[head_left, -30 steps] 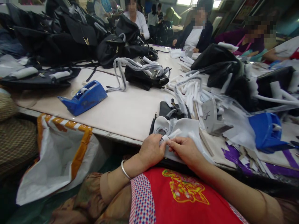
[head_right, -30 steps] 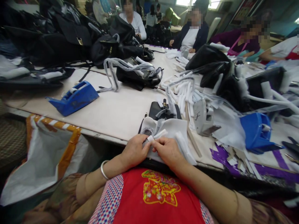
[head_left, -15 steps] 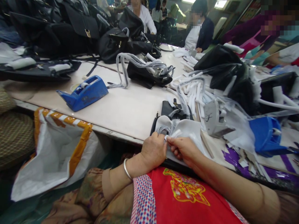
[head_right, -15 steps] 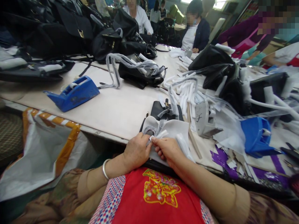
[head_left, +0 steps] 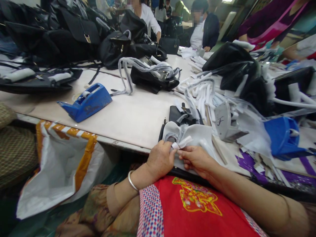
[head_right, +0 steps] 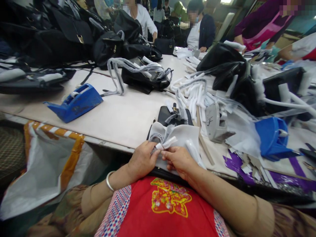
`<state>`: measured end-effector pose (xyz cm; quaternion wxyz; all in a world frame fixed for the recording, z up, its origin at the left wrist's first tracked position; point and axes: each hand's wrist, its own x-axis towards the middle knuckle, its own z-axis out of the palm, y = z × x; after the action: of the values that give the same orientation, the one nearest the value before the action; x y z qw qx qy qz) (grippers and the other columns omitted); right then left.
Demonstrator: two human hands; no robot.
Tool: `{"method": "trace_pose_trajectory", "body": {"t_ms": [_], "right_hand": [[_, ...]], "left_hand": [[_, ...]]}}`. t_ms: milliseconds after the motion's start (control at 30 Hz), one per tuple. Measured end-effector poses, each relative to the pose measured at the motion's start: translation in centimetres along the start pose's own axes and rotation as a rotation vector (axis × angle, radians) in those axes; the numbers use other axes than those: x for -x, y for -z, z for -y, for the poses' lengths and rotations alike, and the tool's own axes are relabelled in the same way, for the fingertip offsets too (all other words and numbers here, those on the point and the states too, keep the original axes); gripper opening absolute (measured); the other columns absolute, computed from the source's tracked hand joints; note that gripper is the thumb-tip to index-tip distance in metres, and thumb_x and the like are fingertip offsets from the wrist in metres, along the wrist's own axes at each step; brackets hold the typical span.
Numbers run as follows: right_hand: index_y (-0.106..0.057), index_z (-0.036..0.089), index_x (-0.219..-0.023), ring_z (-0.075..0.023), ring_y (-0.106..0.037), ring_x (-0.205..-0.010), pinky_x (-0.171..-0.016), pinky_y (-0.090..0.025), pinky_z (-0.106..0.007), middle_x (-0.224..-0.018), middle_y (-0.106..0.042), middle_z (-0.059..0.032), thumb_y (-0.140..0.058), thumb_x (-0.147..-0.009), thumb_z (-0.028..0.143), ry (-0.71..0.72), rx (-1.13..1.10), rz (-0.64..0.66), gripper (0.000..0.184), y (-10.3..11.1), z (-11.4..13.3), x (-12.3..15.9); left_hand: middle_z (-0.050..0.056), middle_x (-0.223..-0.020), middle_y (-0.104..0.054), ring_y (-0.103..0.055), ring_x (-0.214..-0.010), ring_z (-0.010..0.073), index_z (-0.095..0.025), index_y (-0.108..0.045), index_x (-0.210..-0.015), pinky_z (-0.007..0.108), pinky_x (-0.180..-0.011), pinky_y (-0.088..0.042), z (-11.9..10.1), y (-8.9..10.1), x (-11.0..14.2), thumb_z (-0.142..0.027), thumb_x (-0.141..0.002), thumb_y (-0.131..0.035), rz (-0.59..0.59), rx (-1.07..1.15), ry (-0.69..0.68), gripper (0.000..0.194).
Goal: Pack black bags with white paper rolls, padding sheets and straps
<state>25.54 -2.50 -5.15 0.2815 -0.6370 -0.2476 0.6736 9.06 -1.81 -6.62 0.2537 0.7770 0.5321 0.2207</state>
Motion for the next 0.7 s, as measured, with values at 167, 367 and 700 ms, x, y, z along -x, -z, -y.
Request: {"method": "trace_pose_trajectory", "body": {"t_ms": [167,367,700], "right_hand": [[-0.070,0.013,-0.080,-0.0076,-0.048,-0.046,-0.045,-0.036,-0.022,-0.064,-0.060,0.0019,-0.072,-0.069,0.035,0.239,0.153,-0.024,0.024,0.3,-0.1,-0.1],[-0.069,0.018,-0.068,-0.0117,-0.045,-0.050,-0.049,-0.034,-0.025,-0.052,-0.054,0.0036,-0.057,-0.069,0.024,0.465,0.480,-0.094,0.014,0.7,0.7,0.4],[-0.071,0.018,-0.088,-0.0136,-0.053,-0.060,-0.057,-0.041,-0.025,-0.074,-0.068,-0.0003,-0.065,-0.072,0.034,0.414,0.281,0.037,0.024,0.7,1.0,1.4]], "left_hand": [[0.007,-0.089,-0.069,-0.062,-0.083,0.0201,-0.015,-0.069,-0.098,0.030,-0.076,-0.048,0.6,0.9,-0.6,-0.030,-0.093,-0.053,0.114,0.385,0.052,0.023],[-0.001,-0.069,-0.061,-0.054,-0.060,0.0128,-0.014,-0.068,-0.093,0.023,-0.054,-0.040,0.7,2.0,-1.2,-0.047,-0.087,-0.060,0.386,0.837,0.219,0.035],[0.003,-0.073,-0.063,-0.054,-0.060,0.0106,-0.012,-0.068,-0.101,0.021,-0.058,-0.038,2.3,0.5,-1.4,-0.050,-0.081,-0.070,0.477,1.238,0.384,0.043]]}}
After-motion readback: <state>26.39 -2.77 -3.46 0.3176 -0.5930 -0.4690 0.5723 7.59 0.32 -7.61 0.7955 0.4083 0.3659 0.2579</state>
